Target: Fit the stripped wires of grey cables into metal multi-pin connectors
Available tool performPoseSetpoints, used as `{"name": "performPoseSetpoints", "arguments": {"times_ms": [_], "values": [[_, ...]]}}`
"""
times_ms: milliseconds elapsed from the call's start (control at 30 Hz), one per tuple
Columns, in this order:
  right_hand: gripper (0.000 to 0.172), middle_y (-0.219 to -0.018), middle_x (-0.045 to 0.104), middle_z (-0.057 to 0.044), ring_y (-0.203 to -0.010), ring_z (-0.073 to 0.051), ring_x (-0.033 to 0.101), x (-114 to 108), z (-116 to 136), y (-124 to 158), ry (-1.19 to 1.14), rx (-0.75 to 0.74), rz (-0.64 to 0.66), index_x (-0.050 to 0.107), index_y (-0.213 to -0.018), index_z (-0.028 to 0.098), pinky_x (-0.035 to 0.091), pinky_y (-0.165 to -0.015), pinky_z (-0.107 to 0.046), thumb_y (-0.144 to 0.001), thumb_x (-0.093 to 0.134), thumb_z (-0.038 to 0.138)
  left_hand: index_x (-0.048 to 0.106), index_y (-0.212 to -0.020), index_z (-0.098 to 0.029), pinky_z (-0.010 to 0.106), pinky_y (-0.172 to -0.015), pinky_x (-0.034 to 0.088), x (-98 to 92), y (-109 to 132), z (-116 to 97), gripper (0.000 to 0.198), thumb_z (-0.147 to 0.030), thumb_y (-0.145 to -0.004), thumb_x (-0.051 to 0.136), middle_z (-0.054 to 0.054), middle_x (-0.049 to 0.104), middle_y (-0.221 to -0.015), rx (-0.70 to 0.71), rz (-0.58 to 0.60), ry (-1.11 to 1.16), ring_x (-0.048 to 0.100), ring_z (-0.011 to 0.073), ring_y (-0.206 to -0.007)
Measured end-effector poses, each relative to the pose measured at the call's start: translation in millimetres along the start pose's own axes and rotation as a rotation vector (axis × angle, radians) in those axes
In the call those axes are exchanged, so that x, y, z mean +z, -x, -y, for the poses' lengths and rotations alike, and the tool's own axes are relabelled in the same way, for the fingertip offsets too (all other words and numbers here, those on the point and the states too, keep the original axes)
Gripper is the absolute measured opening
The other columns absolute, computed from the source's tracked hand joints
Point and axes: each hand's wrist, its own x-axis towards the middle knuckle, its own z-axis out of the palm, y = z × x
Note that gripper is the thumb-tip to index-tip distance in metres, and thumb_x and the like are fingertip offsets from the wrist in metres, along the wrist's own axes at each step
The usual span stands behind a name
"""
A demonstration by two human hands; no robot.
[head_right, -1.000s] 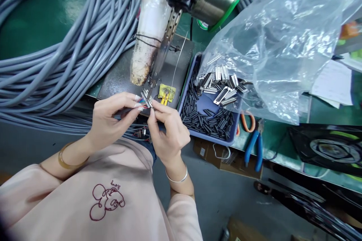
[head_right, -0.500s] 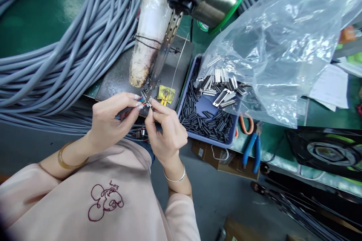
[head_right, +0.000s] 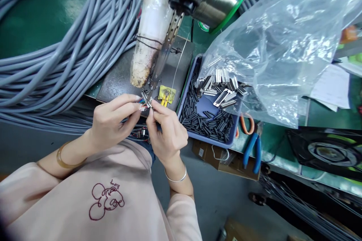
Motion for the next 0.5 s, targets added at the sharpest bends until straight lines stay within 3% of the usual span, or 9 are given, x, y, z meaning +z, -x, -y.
{"name": "performPoseSetpoints", "arguments": {"times_ms": [200, 333, 500], "values": [[0.019, -0.092, 0.081, -0.001, -0.08, -0.014, 0.079, -1.8, 0.4, 0.0, -0.056, 0.038, -0.024, 0.061, -0.084, 0.022, 0.063, -0.074, -0.024, -0.086, 0.073, 0.008, 0.066, -0.096, -0.017, 0.019, -0.06, 0.051, -2.3, -0.4, -4.2, 0.009, -0.012, -0.089, 0.062, 0.002, 0.075, -0.086, -0.151, -0.028, 0.238, 0.062, 0.0082, -0.061], [0.019, -0.091, 0.081, 0.0, -0.08, -0.014, 0.079, -0.9, -0.2, 2.2, -0.073, 0.049, -0.024, 0.061, -0.084, 0.022, 0.063, -0.073, -0.024, -0.085, 0.074, 0.008, 0.065, -0.088, -0.018, 0.02, -0.062, 0.052, -1.8, 2.7, -4.3, 0.005, -0.013, -0.087, 0.063, 0.003, 0.075, -0.086, -0.248, -0.033, 0.33, 0.066, 0.0101, -0.068], [0.019, -0.093, 0.081, -0.001, -0.082, -0.014, 0.078, -0.4, 0.5, 2.7, -0.093, 0.05, -0.022, 0.062, -0.086, 0.022, 0.062, -0.076, -0.024, -0.084, 0.074, 0.008, 0.065, -0.082, -0.017, 0.018, -0.054, 0.045, -1.0, -0.4, -3.8, 0.009, -0.009, -0.086, 0.064, 0.003, 0.073, -0.083, -0.231, -0.05, 0.338, 0.061, 0.0077, -0.063]]}}
